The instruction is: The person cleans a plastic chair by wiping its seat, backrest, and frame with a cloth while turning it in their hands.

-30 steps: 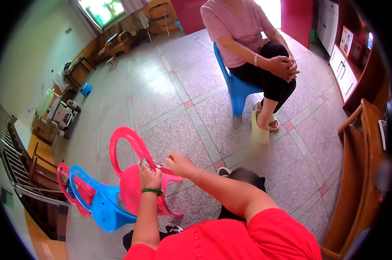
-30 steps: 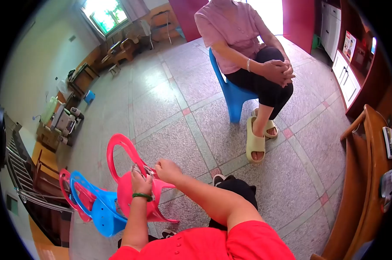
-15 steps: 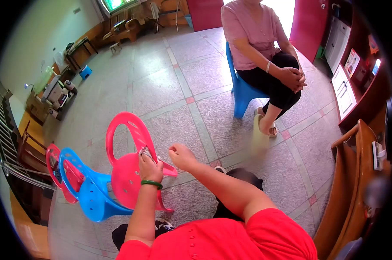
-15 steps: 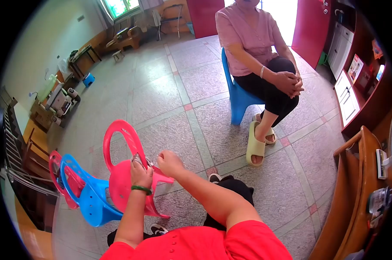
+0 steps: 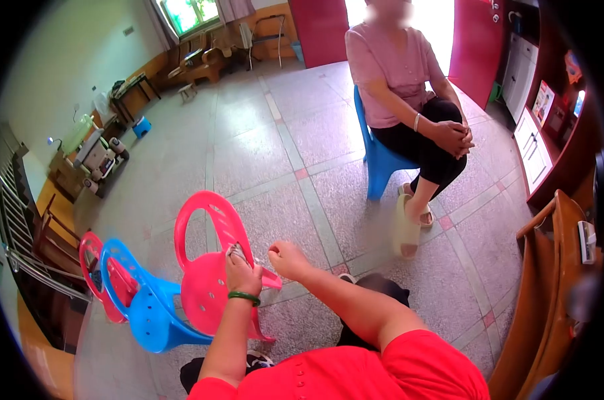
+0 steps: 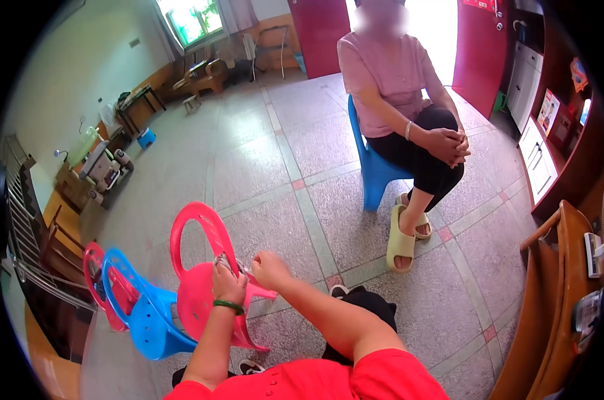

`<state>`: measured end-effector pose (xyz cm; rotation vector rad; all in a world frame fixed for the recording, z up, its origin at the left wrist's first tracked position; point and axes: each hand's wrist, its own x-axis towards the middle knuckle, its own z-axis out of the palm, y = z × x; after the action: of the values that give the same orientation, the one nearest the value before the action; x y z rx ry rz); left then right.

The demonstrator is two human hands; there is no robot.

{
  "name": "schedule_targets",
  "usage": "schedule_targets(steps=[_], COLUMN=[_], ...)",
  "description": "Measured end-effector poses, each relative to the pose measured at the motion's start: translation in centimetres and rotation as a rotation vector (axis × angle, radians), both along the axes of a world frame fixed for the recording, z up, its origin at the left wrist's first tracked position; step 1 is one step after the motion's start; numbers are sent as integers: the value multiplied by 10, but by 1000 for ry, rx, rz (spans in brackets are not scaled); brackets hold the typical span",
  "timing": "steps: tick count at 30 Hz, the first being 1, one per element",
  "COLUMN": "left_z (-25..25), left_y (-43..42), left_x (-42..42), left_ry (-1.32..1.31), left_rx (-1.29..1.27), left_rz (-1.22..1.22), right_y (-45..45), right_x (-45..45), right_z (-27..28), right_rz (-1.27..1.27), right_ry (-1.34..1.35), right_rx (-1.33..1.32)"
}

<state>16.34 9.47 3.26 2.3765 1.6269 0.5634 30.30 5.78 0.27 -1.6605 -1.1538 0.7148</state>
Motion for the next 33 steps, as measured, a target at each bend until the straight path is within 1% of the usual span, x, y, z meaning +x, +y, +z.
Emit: schedule_targets(steps=[2, 4, 6, 8, 10, 15, 18, 20, 25, 31, 33], left_z=[1, -10, -4, -8, -20, -18, -17, -17, -6, -17, -25], left_y=[0, 7, 5, 9, 12, 10, 11, 10, 3, 12, 14], left_x=[0, -5, -8, -4, -7, -8, -6, -7, -4, -5, -9], left_ry=[-6, -48, 2, 3, -35, -34, -29, -14, 3, -6, -71], left_rx=[-16, 51, -5, -37, 122, 143, 109, 134, 23, 99, 211], left_rz=[-1, -68, -60, -52, -79, -119, -75, -88, -37, -48, -145], right_y=[0, -5, -10, -6, -7, -8, -8, -6, -9, -5, -3], right_x=[0, 2, -4, 5, 9, 5, 7, 6, 4, 7, 2], right_z=[-1, 6, 7, 7, 10, 4, 8, 4, 6, 5, -4], right_rz=[-22, -30, -41, -3, -15, -32, -15, 1, -21, 17, -43], right_ry=[-10, 6, 45, 13, -18, -28, -63, -12, -28, -66, 0], right_rx=[-24, -37, -57, -66, -46, -14, -21, -47, -25, -21, -142])
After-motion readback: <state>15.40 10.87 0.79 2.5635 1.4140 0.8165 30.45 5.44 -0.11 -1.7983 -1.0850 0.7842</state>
